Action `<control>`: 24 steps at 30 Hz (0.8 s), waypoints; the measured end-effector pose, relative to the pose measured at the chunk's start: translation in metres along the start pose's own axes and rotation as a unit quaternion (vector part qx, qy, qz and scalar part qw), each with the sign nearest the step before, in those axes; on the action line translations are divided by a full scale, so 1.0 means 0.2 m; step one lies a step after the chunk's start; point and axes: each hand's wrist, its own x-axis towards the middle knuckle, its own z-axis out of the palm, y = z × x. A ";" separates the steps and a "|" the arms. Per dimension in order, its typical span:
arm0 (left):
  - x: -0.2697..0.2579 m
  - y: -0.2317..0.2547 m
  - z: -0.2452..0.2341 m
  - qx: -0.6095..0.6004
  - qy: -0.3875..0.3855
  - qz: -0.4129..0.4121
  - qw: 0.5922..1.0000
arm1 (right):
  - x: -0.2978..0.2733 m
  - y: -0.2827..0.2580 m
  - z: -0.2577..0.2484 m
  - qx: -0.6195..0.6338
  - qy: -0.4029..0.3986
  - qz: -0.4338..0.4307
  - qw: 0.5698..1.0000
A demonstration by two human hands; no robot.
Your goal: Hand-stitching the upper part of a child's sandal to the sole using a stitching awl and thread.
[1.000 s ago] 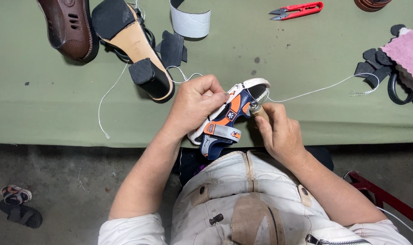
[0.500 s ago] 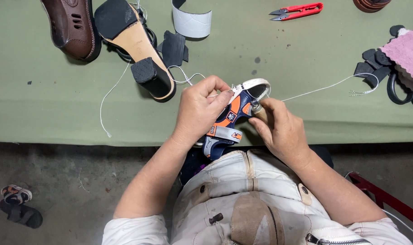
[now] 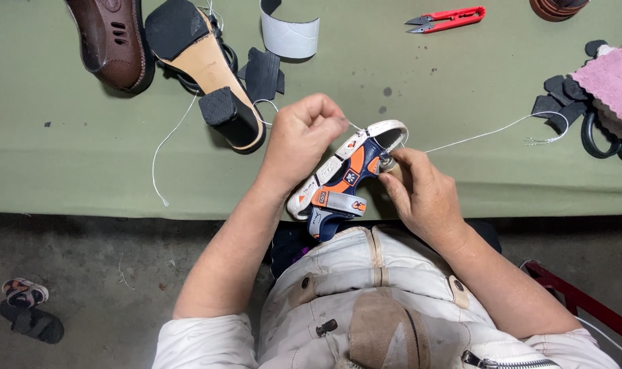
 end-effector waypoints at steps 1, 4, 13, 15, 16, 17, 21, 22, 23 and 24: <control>-0.02 0.04 0.00 -0.037 -0.031 0.002 0.999 | 0.00 -0.01 -0.01 -0.002 0.004 -0.003 1.000; -0.06 0.02 0.03 -0.042 -0.063 -0.009 0.997 | 0.03 -0.06 -0.06 0.026 0.039 -0.023 0.999; -0.20 0.08 0.06 0.090 -0.068 0.163 0.980 | 0.14 -0.14 0.01 0.145 0.127 -0.160 0.968; -0.22 0.07 0.07 0.106 -0.053 0.181 0.976 | 0.15 -0.16 -0.01 0.166 0.125 -0.156 0.966; -0.24 0.07 0.07 0.123 -0.042 0.199 0.971 | 0.14 -0.18 -0.01 0.186 0.126 -0.152 0.962; -0.27 0.07 0.07 0.123 -0.042 0.193 0.973 | 0.12 -0.18 -0.01 0.189 0.122 -0.148 0.963; -0.30 0.04 0.10 0.037 -0.007 0.103 0.994 | 0.16 -0.13 -0.05 0.277 0.104 -0.105 0.950; -0.32 0.02 0.11 0.014 0.015 0.079 0.997 | 0.16 -0.12 -0.04 0.301 0.092 -0.098 0.944; -0.34 -0.01 0.12 0.015 0.017 0.075 0.997 | 0.14 -0.12 -0.03 0.303 0.089 -0.097 0.944; -0.34 -0.03 0.12 -0.002 0.024 0.060 0.998 | 0.14 -0.10 -0.03 0.314 0.082 -0.090 0.942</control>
